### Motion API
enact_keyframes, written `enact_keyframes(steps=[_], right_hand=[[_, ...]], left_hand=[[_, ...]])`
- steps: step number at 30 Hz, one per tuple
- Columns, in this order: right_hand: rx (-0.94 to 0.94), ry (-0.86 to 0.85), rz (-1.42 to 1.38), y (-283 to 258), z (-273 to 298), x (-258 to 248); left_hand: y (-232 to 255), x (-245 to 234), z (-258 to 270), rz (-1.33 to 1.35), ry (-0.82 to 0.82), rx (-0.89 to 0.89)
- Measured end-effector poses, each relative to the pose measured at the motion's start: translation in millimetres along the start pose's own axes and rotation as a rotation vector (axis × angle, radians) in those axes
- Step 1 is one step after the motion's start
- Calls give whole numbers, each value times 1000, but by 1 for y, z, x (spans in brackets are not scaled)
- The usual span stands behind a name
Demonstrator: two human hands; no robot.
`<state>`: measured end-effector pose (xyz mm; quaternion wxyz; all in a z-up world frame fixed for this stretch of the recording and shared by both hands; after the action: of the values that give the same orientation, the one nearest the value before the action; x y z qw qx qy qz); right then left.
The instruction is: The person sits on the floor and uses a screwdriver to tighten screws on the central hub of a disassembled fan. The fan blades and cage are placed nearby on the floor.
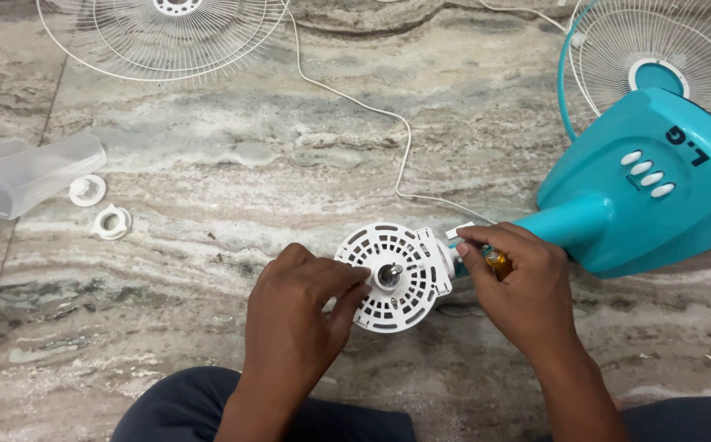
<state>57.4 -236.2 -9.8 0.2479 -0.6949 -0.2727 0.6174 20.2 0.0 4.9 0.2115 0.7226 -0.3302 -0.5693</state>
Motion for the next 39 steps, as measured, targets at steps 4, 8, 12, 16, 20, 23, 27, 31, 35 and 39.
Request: enact_keyframes(steps=[4,8,12,16,20,23,27,31,35,39], right_hand=[[-45,-5,-2,1,1,1],[-62,-15,1,1,1,3],[-128,27,-34,1,3,5],[-45,2,-125,4,3,9],[-13,-109,-465,11,3,7],[-43,-121,-620,3,5,-2],[-174,-113,-509,-19,16,-15],[-188,-105,-558,-37,25,-25],[-56,-165,-765,-42,23,-27],[-29,-263,-525,-55,19,-13]], left_hand=[[0,1,2,-7,14,15],[0,2,3,-12,31,37],[1,4,4,-11,29,41],[1,4,2,-37,24,5],[-2,9,5,-63,71,-38],[-7,12,9,58,136,-79],[-10,26,15,219,150,-177],[-19,34,16,312,108,-280],[-23,37,17,349,102,-276],[-24,39,17,408,97,-313]])
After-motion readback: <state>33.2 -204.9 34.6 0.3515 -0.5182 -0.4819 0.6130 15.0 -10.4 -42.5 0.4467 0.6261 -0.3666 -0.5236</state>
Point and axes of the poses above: each hand's wrist, its own z-axis away from the middle knuckle, its own x-axis out of the palm, y = z × x, the point moved 2 cm from there along -z, towards the middle knuckle
